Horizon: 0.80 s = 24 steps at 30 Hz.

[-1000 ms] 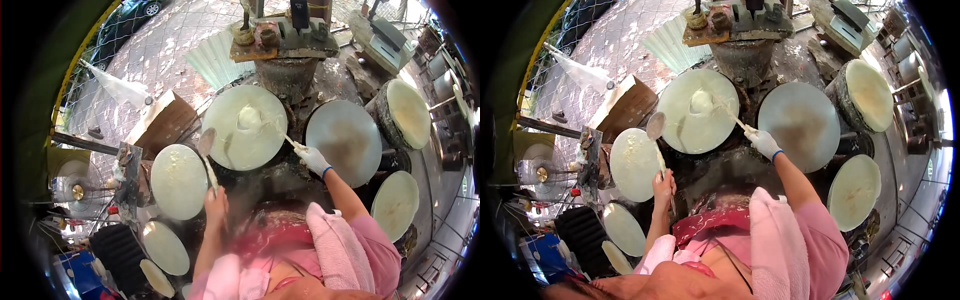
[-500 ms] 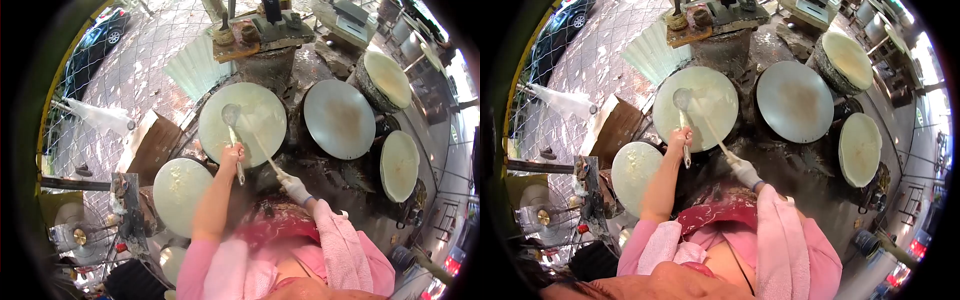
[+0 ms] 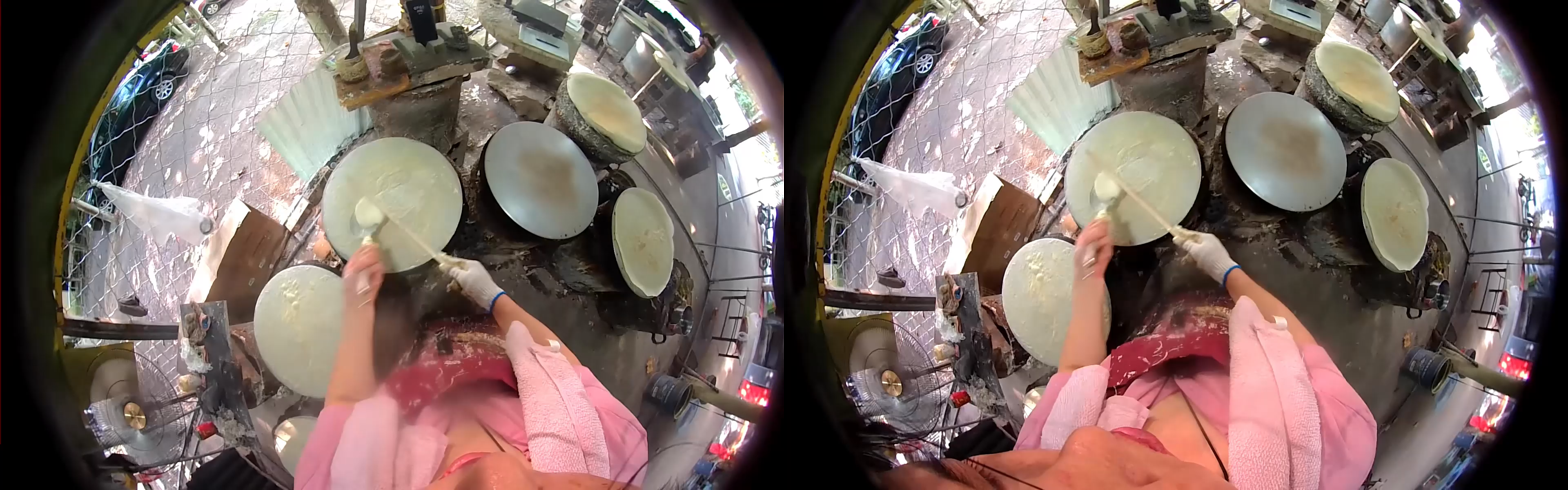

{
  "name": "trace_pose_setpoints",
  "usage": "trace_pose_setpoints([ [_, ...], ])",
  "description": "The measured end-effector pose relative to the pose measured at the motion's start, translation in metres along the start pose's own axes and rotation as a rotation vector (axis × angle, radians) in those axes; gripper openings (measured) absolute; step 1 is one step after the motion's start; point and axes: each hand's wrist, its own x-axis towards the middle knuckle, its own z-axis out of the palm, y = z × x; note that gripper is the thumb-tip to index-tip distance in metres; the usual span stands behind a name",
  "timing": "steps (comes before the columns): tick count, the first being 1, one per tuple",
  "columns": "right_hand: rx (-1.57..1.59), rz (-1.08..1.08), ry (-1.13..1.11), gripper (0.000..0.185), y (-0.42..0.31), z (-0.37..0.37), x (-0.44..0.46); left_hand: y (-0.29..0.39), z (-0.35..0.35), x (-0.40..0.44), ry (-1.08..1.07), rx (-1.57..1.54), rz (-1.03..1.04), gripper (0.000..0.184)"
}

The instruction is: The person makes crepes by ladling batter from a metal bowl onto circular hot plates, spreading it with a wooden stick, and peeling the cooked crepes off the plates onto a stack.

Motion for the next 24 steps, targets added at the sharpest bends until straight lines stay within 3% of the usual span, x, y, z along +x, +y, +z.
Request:
trace_pose_setpoints([
  [1, -0.049, -0.216, 0.066, 0.044, -0.007, -0.009, -0.004, 0.002, 0.0, -0.021, 0.014, 0.105, 0.068, 0.024],
  [3, -0.512, -0.122, 0.184, 0.049, -0.012, -0.024, -0.012, -0.006, 0.028, -0.054, 0.027, 0.466, 0.11, 0.031],
  [4, -0.635, -0.105, 0.045, 0.051, -0.029, -0.025, -0.03, -0.015, 0.055, -0.067, 0.014, 0.722, 0.091, 0.034],
  [5, -0.758, -0.089, -0.099, 0.052, -0.045, -0.026, -0.045, -0.013, 0.062, -0.065, -0.151, 0.662, -0.081, 0.037],
  [6, -0.75, -0.136, -0.163, 0.053, -0.03, -0.03, -0.044, -0.01, 0.074, -0.06, -0.144, 0.76, -0.103, 0.036],
  [7, -0.877, -0.072, -0.132, 0.053, -0.049, -0.034, -0.06, -0.016, 0.088, -0.06, 0.039, 0.717, -0.062, 0.033],
  [8, -0.726, -0.168, 0.023, 0.054, -0.023, -0.046, -0.057, -0.06, 0.128, -0.065, 0.254, 0.944, 0.227, 0.032],
  [9, -0.577, -0.255, 0.203, 0.055, 0.003, -0.065, -0.059, -0.056, 0.117, -0.056, 0.096, 0.703, 0.189, 0.029],
  [10, -0.551, -0.112, 0.19, 0.056, 0.008, -0.09, -0.073, -0.061, 0.113, -0.044, 0.022, 0.612, 0.12, 0.029],
  [13, -0.814, -0.018, 0.125, 0.056, 0.016, -0.169, -0.138, -0.115, 0.115, -0.026, -0.085, 0.544, -0.066, 0.031],
  [14, -0.682, -0.005, 0.234, 0.06, 0.006, -0.193, -0.172, -0.135, 0.115, -0.022, -0.112, 0.514, -0.115, 0.032],
  [17, -0.752, -0.001, 0.717, 0.076, 0.022, -0.281, -0.228, -0.206, 0.127, -0.005, -0.143, 0.387, -0.303, 0.026],
  [19, -0.833, -0.051, 0.923, 0.081, 0.034, -0.34, -0.247, -0.26, 0.139, -0.003, -0.06, 0.357, -0.306, 0.026],
  [22, -1.023, -0.141, 1.05, 0.083, 0.029, -0.402, -0.244, -0.32, 0.144, 0.005, -0.069, 0.339, -0.316, 0.028],
  [24, -1.025, -0.065, 1.018, 0.085, 0.022, -0.43, -0.227, -0.348, 0.143, 0.01, -0.104, 0.327, -0.318, 0.033],
])
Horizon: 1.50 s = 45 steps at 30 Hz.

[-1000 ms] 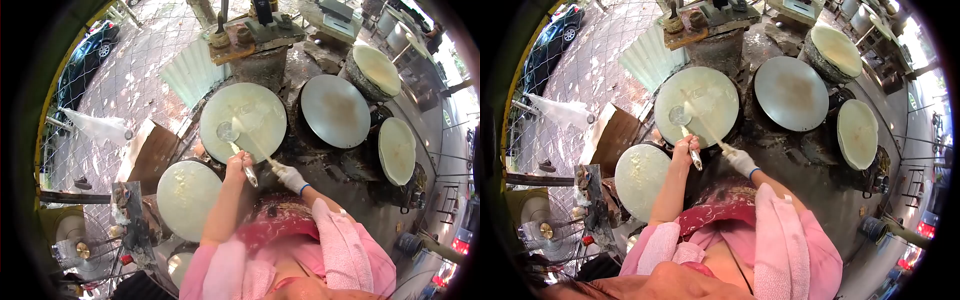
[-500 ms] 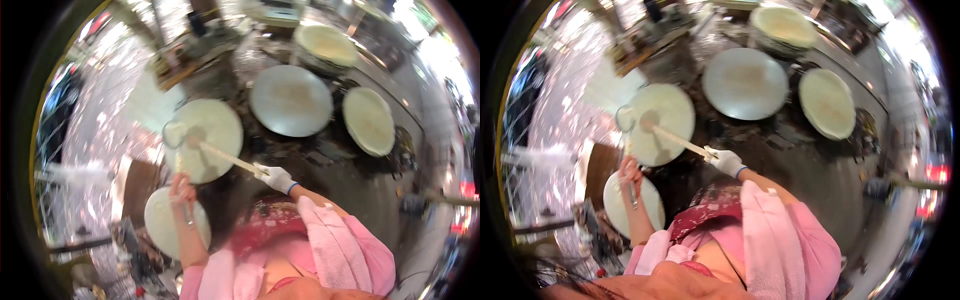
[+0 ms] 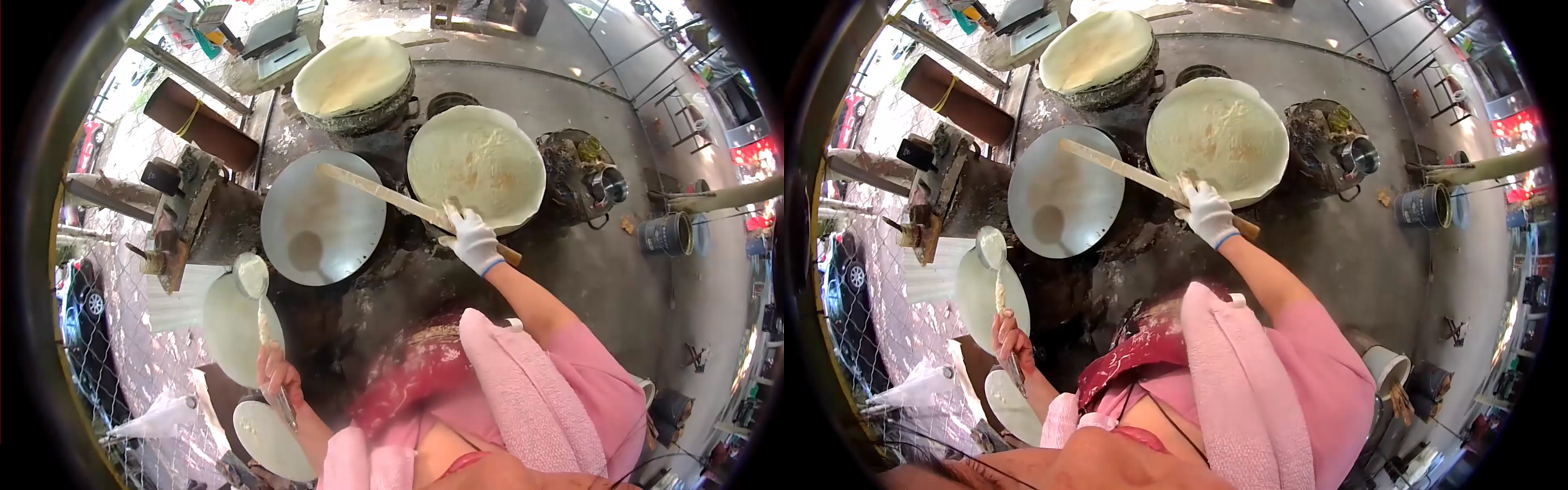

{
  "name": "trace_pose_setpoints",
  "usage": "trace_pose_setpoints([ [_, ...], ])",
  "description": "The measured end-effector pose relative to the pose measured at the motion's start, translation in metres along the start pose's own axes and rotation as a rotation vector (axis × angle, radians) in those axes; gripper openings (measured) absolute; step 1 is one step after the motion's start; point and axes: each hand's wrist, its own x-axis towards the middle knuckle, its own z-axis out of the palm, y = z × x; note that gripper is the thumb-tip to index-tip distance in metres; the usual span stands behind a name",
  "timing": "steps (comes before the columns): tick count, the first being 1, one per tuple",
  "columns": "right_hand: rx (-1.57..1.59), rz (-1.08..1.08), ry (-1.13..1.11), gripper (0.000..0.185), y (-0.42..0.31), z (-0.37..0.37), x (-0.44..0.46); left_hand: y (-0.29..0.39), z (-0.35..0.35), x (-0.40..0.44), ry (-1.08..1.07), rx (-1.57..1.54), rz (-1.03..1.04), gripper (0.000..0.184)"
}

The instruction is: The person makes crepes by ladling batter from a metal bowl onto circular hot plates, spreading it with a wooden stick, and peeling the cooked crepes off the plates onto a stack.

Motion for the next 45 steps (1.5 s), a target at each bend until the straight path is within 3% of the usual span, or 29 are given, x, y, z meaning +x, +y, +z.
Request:
trace_pose_setpoints([
  [5, -0.039, -0.036, -0.016, 0.086, 0.02, 0.028, 0.046, -0.04, 0.027, 0.016, 0.057, 0.075, 0.027, 0.04],
  [9, -0.181, -0.103, 0.104, 0.06, 0.039, 0.035, 0.059, -0.047, 0.03, 0.017, 0.12, 0.113, 0.099, 0.037],
  [15, -0.143, -0.334, 0.307, 0.048, 0.055, -0.075, 0.122, -0.026, 0.013, 0.012, 0.247, 0.156, 0.225, 0.031],
  [19, -0.339, -0.442, 0.123, 0.035, 0.0, -0.199, 0.182, -0.005, -0.008, 0.0, 0.298, 0.22, 0.238, 0.029],
  [25, -0.549, -0.562, -0.085, 0.03, -0.117, -0.279, 0.282, 0.003, -0.04, -0.007, 0.311, 0.241, 0.267, 0.031],
  [27, -0.516, -0.559, 0.018, 0.039, -0.136, -0.298, 0.329, -0.003, -0.042, -0.012, 0.365, 0.158, 0.307, 0.032],
  [29, -0.011, -0.617, 0.008, 0.04, -0.13, -0.314, 0.381, -0.018, -0.044, -0.017, 0.34, 0.128, 0.342, 0.031],
  [30, 0.219, -0.531, -0.03, 0.038, -0.125, -0.315, 0.404, -0.026, -0.043, -0.02, 0.328, 0.122, 0.358, 0.031],
  [32, 0.673, -0.344, -0.086, 0.035, -0.104, -0.295, 0.456, -0.05, -0.037, -0.024, 0.37, 0.102, 0.438, 0.032],
  [35, 1.172, -0.295, -0.062, 0.034, -0.054, -0.213, 0.537, -0.099, -0.014, -0.027, 0.465, 0.115, 0.596, 0.032],
  [37, 1.354, -0.087, -0.022, 0.03, -0.077, -0.198, 0.492, -0.135, -0.005, -0.029, 0.55, 0.194, 0.709, 0.026],
  [41, 1.243, 0.274, 0.107, 0.018, -0.002, -0.051, 0.584, -0.193, -0.003, -0.05, 0.44, 0.038, 0.787, 0.037],
  [45, 1.231, 0.361, 0.273, 0.023, 0.045, 0.058, 0.591, -0.246, 0.016, -0.066, 0.535, 0.051, 0.837, 0.041],
])
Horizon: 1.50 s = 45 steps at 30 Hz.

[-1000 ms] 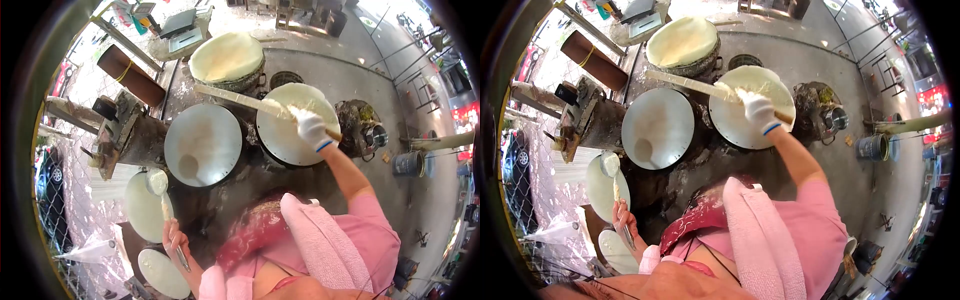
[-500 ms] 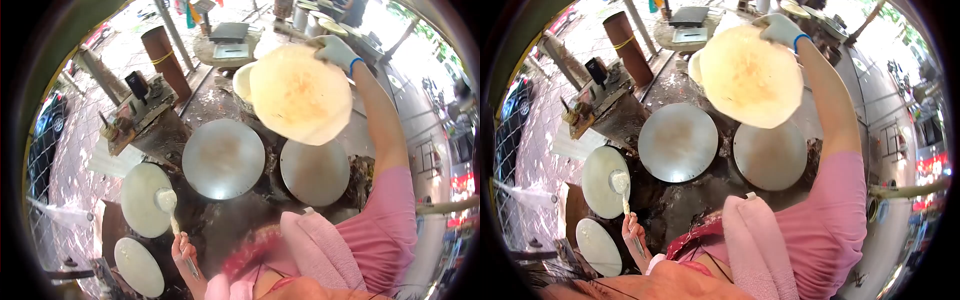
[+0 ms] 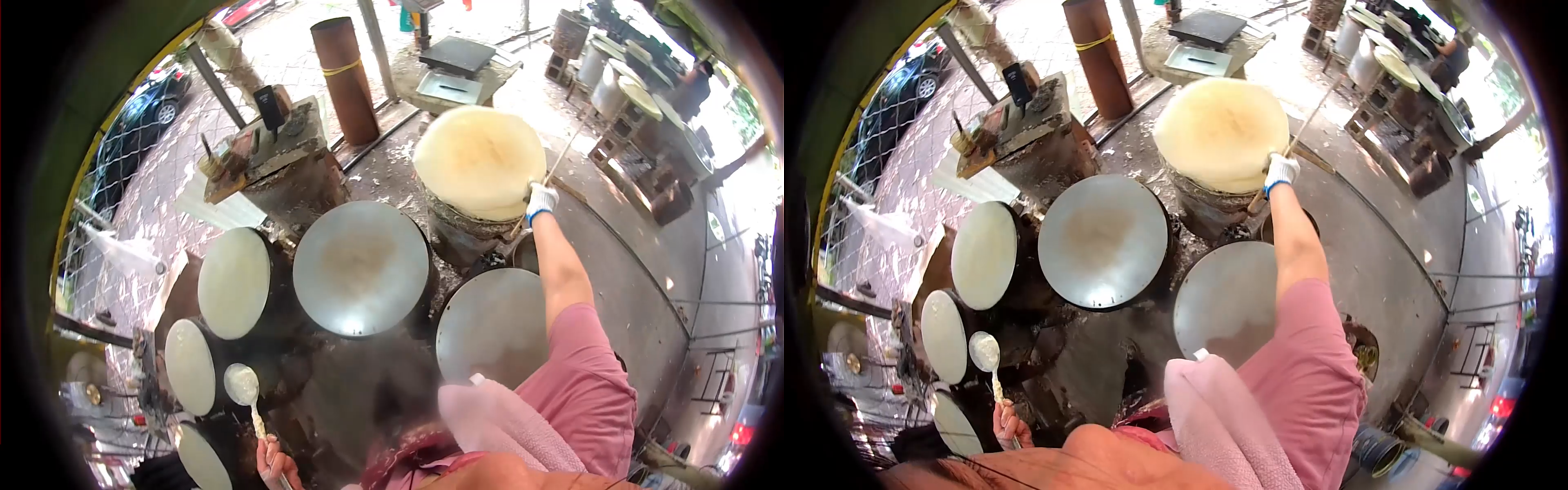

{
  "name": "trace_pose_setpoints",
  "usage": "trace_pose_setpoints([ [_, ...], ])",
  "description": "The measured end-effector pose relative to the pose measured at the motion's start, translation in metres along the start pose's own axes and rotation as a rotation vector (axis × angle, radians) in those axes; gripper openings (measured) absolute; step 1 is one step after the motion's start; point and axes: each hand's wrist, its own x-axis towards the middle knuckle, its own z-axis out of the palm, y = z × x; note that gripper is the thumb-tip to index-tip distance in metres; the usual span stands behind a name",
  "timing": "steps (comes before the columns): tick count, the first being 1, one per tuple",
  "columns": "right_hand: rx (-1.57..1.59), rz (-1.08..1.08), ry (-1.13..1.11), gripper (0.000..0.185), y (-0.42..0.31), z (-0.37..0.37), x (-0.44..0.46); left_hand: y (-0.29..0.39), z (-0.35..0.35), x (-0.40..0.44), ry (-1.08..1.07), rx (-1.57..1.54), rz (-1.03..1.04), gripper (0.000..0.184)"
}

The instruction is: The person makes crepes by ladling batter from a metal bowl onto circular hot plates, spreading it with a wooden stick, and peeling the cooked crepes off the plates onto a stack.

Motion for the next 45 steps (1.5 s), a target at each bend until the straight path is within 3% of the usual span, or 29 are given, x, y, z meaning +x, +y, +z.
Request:
trace_pose_setpoints([
  [2, -0.17, 0.053, 0.034, 0.031, -0.019, -0.011, -0.042, -0.005, -0.013, -0.018, 0.008, -0.042, 0.005, 0.043],
  [3, -0.243, -0.031, 0.063, 0.037, -0.004, -0.012, -0.038, -0.009, -0.013, -0.029, 0.024, -0.055, 0.027, 0.043],
  [8, -0.377, -0.245, 0.043, 0.035, 0.004, -0.015, -0.022, -0.026, -0.013, -0.08, 0.123, -0.124, 0.173, 0.045],
  [10, -0.481, -0.262, -0.012, 0.033, 0.001, -0.022, -0.017, -0.029, -0.051, -0.1, -0.008, -0.239, 0.187, 0.046],
  [11, -0.539, -0.257, -0.04, 0.034, -0.035, -0.027, -0.055, -0.032, -0.071, -0.108, -0.129, -0.226, 0.203, 0.042],
  [12, -0.623, -0.352, -0.07, 0.035, -0.043, -0.026, -0.063, -0.037, -0.078, -0.116, -0.251, -0.213, 0.219, 0.039],
  [14, -0.728, -0.588, -0.113, 0.039, -0.038, -0.043, -0.069, -0.055, -0.083, -0.146, -0.256, -0.338, 0.313, 0.038],
  [18, -0.777, -0.9, -0.172, 0.048, -0.005, -0.063, -0.139, -0.074, -0.12, -0.225, 0.016, -0.387, 0.471, 0.03],
  [20, -0.75, -0.815, -0.467, 0.052, 0.023, -0.086, -0.231, -0.084, -0.141, -0.268, 0.093, -0.473, 0.539, 0.029],
  [22, -0.657, -0.615, -0.902, 0.056, 0.041, -0.137, -0.347, -0.102, -0.178, -0.32, 0.207, -0.513, 0.652, 0.03],
  [24, -0.431, -0.387, -1.216, 0.054, 0.04, -0.205, -0.5, -0.133, -0.216, -0.399, 0.394, -0.479, 0.769, 0.029],
  [25, -0.461, -0.423, -1.365, 0.051, 0.031, -0.241, -0.566, -0.141, -0.238, -0.433, 0.542, -0.508, 0.828, 0.029],
  [29, -0.465, -0.222, -1.763, 0.048, 0.027, -0.37, -0.745, -0.17, -0.364, -0.545, 1.157, -0.178, 0.708, 0.025],
  [31, -0.422, -0.427, -2.036, 0.052, 0.053, -0.412, -0.779, -0.191, -0.444, -0.573, 1.436, -0.081, 0.543, 0.022],
  [33, -0.94, -0.681, -2.162, 0.058, 0.034, -0.446, -0.81, -0.229, -0.54, -0.591, 1.697, 0.777, 0.229, 0.023],
  [34, -1.034, -0.861, -2.238, 0.059, 0.03, -0.46, -0.82, -0.232, -0.559, -0.598, 1.736, 1.224, 0.041, 0.023],
  [36, -1.34, -0.702, -2.219, 0.057, 0.011, -0.491, -0.846, -0.219, -0.596, -0.602, 1.521, 1.304, -0.185, 0.023],
  [37, -1.354, -0.48, -2.254, 0.055, 0.016, -0.504, -0.856, -0.21, -0.615, -0.603, 1.448, 1.377, -0.264, 0.024],
  [38, -1.356, -0.562, -2.258, 0.053, 0.018, -0.51, -0.858, -0.202, -0.628, -0.6, 1.374, 1.453, -0.341, 0.025],
  [41, -1.378, -0.802, -2.242, 0.049, 0.003, -0.529, -0.881, -0.157, -0.65, -0.597, 1.432, 1.282, -0.17, 0.034],
  [45, -1.308, -0.968, -2.364, 0.049, 0.02, -0.529, -0.875, -0.192, -0.726, -0.596, 1.25, 1.311, -0.181, 0.043],
])
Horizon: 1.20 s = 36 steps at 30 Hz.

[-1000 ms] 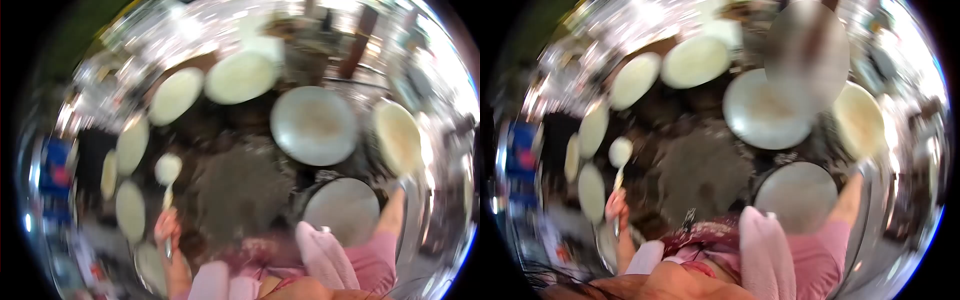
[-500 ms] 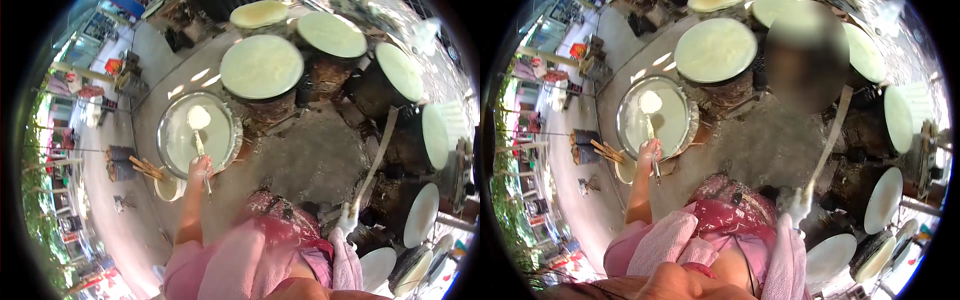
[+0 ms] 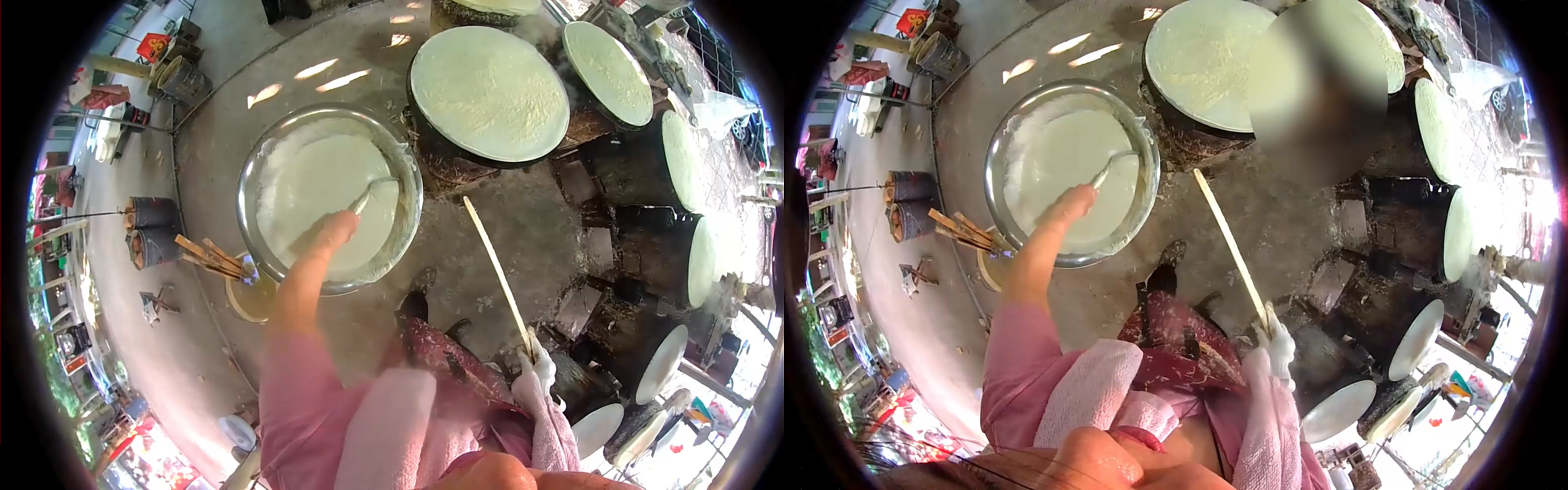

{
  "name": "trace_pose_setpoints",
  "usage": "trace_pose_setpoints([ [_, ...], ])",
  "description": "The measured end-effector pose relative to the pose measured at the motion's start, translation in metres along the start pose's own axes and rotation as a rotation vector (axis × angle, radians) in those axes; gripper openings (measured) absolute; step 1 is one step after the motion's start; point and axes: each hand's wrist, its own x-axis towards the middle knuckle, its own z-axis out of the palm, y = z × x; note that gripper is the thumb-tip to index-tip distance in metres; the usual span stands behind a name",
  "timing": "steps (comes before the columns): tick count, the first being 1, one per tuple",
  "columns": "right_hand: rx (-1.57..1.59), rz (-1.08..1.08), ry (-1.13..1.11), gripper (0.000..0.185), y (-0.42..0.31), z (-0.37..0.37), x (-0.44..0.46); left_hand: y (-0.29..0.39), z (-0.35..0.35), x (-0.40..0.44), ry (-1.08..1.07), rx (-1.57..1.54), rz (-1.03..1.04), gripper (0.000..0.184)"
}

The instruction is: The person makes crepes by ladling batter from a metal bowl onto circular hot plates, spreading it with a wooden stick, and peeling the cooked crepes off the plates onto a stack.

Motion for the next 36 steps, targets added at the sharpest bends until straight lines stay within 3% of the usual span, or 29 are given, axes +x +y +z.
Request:
trace_pose_setpoints([
  [2, 0.108, -0.006, -0.053, 0.057, 0.026, 0.016, 0.011, -0.024, 0.028, -0.013, -0.049, -0.033, 0.072, 0.045],
  [5, 0.133, -0.059, -0.132, 0.061, 0.016, 0.03, 0.004, -0.032, 0.066, -0.067, -0.388, -1.024, -0.221, 0.044],
  [7, 0.134, -0.049, -0.253, 0.059, 0.012, 0.04, -0.003, 0.012, 0.06, -0.129, -0.352, -1.48, -0.305, 0.045],
  [9, 0.064, -0.062, -0.423, 0.053, 0.013, 0.056, -0.009, 0.014, 0.106, -0.149, -0.616, -1.838, -0.426, 0.043],
  [12, -0.064, -0.113, -0.535, 0.051, 0.005, 0.074, -0.037, 0.08, 0.113, -0.199, -0.394, -2.287, -0.333, 0.036],
  [15, 0.034, -0.106, -0.589, 0.049, 0.026, 0.081, -0.06, 0.123, 0.11, -0.228, -0.388, -2.661, -0.041, 0.03],
  [16, 0.038, -0.102, -0.598, 0.049, 0.032, 0.074, -0.067, 0.139, 0.092, -0.238, -0.363, -2.956, -0.133, 0.029],
  [19, 0.069, -0.22, -0.56, 0.053, 0.058, 0.05, -0.082, 0.169, 0.024, -0.287, -0.336, -3.099, -0.082, 0.029],
  [21, 0.193, -0.294, -0.477, 0.053, 0.075, 0.038, -0.091, 0.172, -0.017, -0.317, -0.315, -3.189, -0.032, 0.028],
  [23, 0.256, -0.457, -0.316, 0.054, 0.079, 0.016, -0.101, 0.156, -0.047, -0.338, -0.486, -3.011, 0.448, 0.028],
  [25, 0.463, -0.594, -0.138, 0.058, 0.102, 0.022, -0.097, 0.167, -0.084, -0.36, -0.196, -2.738, 0.612, 0.03],
  [26, 0.545, -0.457, -0.114, 0.057, 0.112, 0.021, -0.1, 0.17, -0.101, -0.367, -0.057, -2.594, 0.681, 0.031],
  [29, 0.716, 0.027, -0.06, 0.055, 0.124, 0.019, -0.092, 0.137, -0.134, -0.329, 0.091, -2.45, 0.624, 0.03],
  [30, 0.812, -0.046, 0.059, 0.053, 0.123, 0.019, -0.09, 0.124, -0.148, -0.31, -0.229, -2.641, 0.698, 0.03],
  [33, 1.095, 0.015, 0.251, 0.044, 0.107, 0.011, -0.079, 0.143, -0.191, -0.279, 0.141, -2.591, 0.303, 0.029],
  [34, 1.145, 0.038, 0.199, 0.042, 0.14, 0.025, -0.052, 0.135, -0.185, -0.26, 0.273, -2.158, 0.279, 0.03],
  [36, 1.121, 0.0, 0.269, 0.042, 0.169, 0.041, -0.02, 0.16, -0.168, -0.267, 0.462, -1.695, 0.279, 0.033],
])
